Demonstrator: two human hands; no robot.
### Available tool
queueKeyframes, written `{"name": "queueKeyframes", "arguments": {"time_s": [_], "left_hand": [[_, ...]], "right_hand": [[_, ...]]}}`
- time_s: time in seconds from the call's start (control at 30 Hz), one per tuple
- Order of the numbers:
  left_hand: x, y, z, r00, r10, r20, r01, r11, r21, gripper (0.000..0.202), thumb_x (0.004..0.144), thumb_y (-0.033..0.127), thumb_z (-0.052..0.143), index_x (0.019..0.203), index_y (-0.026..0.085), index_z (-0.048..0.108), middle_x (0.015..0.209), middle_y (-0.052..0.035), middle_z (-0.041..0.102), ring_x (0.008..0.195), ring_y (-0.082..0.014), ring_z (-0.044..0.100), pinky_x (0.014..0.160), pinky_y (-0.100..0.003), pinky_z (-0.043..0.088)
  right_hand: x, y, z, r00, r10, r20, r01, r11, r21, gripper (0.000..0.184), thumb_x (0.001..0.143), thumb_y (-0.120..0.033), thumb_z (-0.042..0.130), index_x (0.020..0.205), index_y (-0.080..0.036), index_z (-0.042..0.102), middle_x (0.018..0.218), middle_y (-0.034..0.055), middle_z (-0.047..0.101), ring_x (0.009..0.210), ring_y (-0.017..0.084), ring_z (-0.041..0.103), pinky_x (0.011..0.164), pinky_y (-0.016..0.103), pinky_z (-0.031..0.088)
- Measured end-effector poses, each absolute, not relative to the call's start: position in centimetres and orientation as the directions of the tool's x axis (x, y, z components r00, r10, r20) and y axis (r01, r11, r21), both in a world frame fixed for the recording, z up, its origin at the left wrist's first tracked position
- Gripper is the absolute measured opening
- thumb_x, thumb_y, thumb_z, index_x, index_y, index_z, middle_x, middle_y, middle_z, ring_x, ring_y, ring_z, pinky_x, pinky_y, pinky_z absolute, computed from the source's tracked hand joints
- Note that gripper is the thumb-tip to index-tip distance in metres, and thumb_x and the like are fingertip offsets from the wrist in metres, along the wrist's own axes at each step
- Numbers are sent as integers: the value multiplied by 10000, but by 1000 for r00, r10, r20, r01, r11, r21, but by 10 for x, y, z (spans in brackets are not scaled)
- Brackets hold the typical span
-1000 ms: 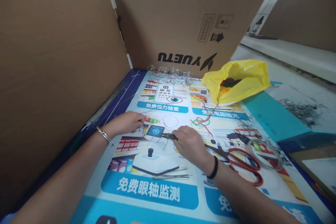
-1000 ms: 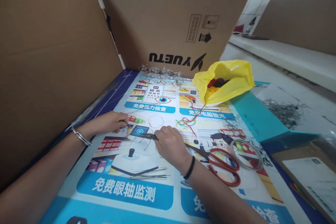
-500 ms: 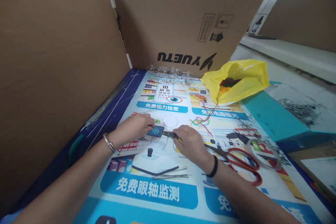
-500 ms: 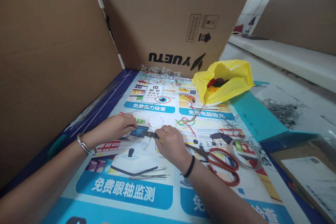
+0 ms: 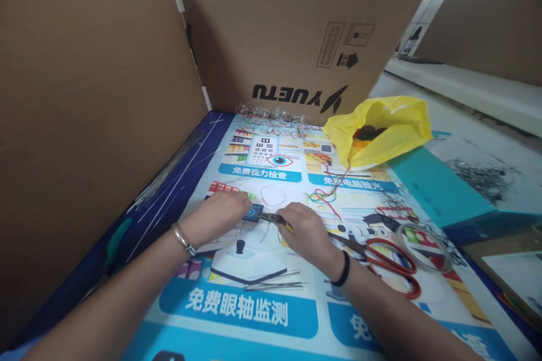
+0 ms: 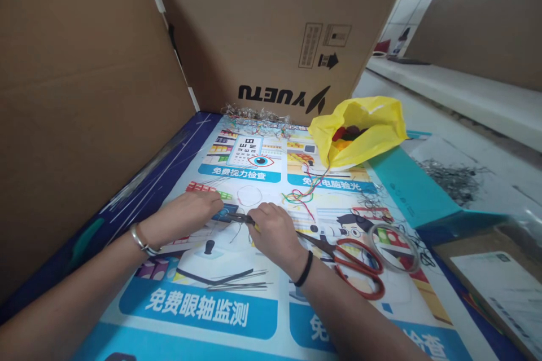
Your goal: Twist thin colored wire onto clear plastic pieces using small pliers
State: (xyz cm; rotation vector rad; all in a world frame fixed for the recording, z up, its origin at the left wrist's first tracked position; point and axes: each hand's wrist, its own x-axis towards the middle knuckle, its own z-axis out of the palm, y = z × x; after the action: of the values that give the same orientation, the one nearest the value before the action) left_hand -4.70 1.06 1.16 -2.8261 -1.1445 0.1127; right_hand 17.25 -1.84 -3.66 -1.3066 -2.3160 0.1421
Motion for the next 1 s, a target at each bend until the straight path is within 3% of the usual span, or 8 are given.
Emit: {"name": "queueKeyframes", "arguments": {"time_s": [0.37,0.5,0.67,0.8,1.0], "left_hand": [[-52,14,6,735,678,-4,677,-735,-48,217,862,77,374,822,144,577,801,-89,606,664,-180,595,622,-286,455],[-52,14,7,740,673,-6,670,-738,-82,185,856,84,392,851,148,565,827,-86,606,665,-177,594,606,-281,456],[-52,16,12,736,677,9,675,-734,-67,149,872,170,408,853,138,553,851,-101,595,710,-198,592,626,-298,456],[-51,16,12,705,709,23,709,-705,-17,185,857,116,364,826,140,544,810,-90,600,704,-189,591,652,-298,448],[-48,15,16,652,758,-14,757,-651,53,151,816,118,385,810,163,529,651,-45,587,557,-170,561,532,-261,393]], "right_hand": [[172,-19,-35,-446,835,322,789,537,-299,102,801,-185,573,881,-187,636,820,39,605,818,159,539,750,259,408],[173,-19,-36,-442,835,326,785,537,-311,98,798,-181,574,874,-187,635,819,37,606,819,162,538,749,260,406],[172,-18,-36,-445,835,323,785,537,-308,96,794,-175,577,871,-187,634,811,35,600,815,159,535,746,259,404],[172,-19,-37,-448,830,333,788,542,-292,88,800,-190,575,869,-187,629,807,36,596,811,159,534,746,258,403],[173,-18,-38,-432,836,337,785,533,-316,75,810,-198,569,860,-193,625,801,32,593,811,157,538,743,251,406]]}}
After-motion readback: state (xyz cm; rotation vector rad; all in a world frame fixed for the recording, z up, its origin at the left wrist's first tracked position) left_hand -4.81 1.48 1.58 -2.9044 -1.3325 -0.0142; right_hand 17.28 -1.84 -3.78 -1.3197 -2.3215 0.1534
